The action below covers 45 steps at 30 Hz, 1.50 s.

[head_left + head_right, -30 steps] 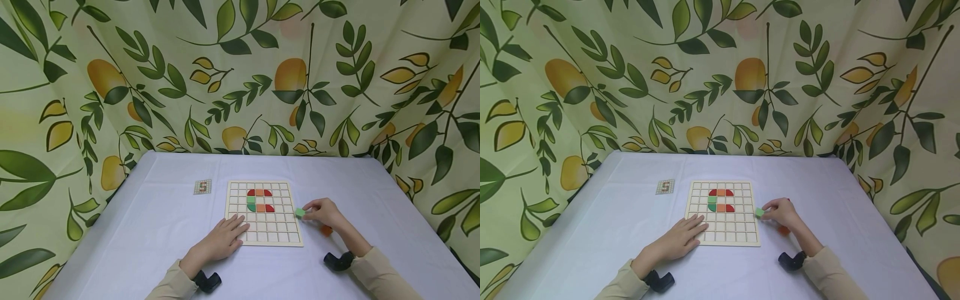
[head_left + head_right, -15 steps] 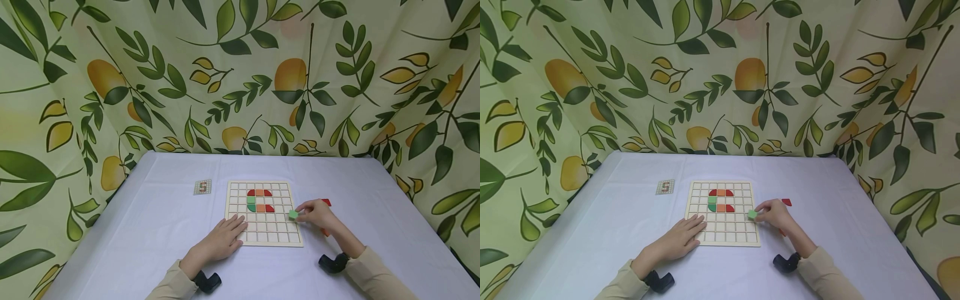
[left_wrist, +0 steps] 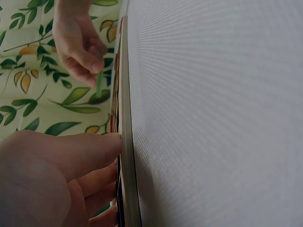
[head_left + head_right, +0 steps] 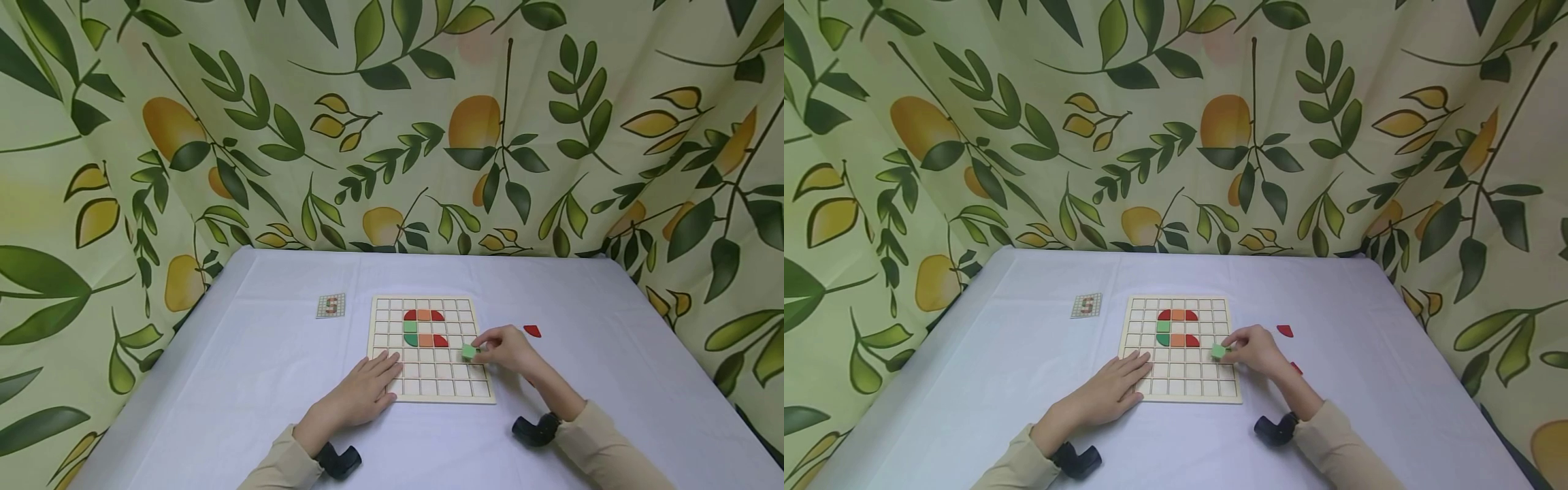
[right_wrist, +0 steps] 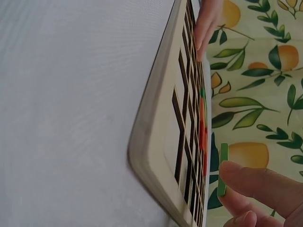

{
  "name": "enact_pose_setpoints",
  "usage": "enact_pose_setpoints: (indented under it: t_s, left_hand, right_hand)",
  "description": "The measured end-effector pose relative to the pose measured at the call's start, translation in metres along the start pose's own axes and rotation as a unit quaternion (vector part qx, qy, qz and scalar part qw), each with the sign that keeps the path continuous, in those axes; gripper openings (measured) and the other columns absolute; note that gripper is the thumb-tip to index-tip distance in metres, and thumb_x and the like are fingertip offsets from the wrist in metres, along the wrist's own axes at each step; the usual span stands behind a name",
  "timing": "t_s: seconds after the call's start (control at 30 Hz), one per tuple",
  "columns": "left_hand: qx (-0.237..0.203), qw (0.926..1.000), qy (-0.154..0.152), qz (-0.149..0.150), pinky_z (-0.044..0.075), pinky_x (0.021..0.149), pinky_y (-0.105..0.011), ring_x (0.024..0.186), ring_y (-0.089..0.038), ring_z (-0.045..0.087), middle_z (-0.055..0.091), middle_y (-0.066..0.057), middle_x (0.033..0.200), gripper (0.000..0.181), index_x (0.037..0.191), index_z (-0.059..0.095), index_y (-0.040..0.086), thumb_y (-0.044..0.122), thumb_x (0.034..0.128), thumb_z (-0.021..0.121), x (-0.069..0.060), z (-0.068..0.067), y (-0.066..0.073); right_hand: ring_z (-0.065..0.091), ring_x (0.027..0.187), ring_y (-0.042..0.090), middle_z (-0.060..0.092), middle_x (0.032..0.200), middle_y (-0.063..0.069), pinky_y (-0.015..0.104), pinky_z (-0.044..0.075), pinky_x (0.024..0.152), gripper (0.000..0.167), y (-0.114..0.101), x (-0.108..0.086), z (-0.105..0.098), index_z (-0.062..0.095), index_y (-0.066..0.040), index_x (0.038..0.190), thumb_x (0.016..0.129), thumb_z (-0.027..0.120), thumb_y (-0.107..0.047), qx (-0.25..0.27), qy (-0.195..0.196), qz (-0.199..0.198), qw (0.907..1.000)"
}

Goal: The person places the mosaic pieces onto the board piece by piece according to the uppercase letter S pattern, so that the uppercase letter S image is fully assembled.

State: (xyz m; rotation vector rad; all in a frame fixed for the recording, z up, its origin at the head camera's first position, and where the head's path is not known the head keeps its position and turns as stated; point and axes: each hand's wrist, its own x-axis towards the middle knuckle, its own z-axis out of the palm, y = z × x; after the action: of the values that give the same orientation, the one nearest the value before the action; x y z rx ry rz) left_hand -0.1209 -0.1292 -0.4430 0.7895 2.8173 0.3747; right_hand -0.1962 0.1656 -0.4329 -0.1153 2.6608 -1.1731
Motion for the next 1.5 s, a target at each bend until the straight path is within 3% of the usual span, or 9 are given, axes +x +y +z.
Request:
enact_pose_setpoints:
  t_s: [0.57, 1.5]
  left_hand:
    - [-0.005, 1.0, 0.0, -0.002, 0.026, 0.12, -0.052, 0.15, -0.027, 0.026, 0.032, -0.004, 0.16, 0.053, 0.148, 0.038, 0.012, 0.029, 0.0992, 0.047, 0.0, -0.001, 0.001]
    - [0.001, 1.0, -0.001, -0.002, 0.026, 0.12, -0.052, 0.15, -0.026, 0.027, 0.032, -0.004, 0.16, 0.053, 0.148, 0.038, 0.012, 0.03, 0.0992, 0.047, 0.0, 0.0, 0.001]
  right_hand:
    - [0.04, 0.065, 0.014, 0.044, 0.062, -0.001, 0.02, 0.031, 0.052, 0.023, -0.009, 0.003, 0.011, 0.075, 0.0, 0.093, 0.073, 0.081, -0.008, 0.01, -0.016, -0.034, 0.9992]
    - [0.041, 0.064, 0.013, 0.045, 0.061, -0.002, 0.02, 0.03, 0.054, 0.018, -0.018, 0.012, 0.031, 0.077, -0.002, 0.087, 0.071, 0.082, -0.006, -0.014, -0.006, -0.039, 0.9991]
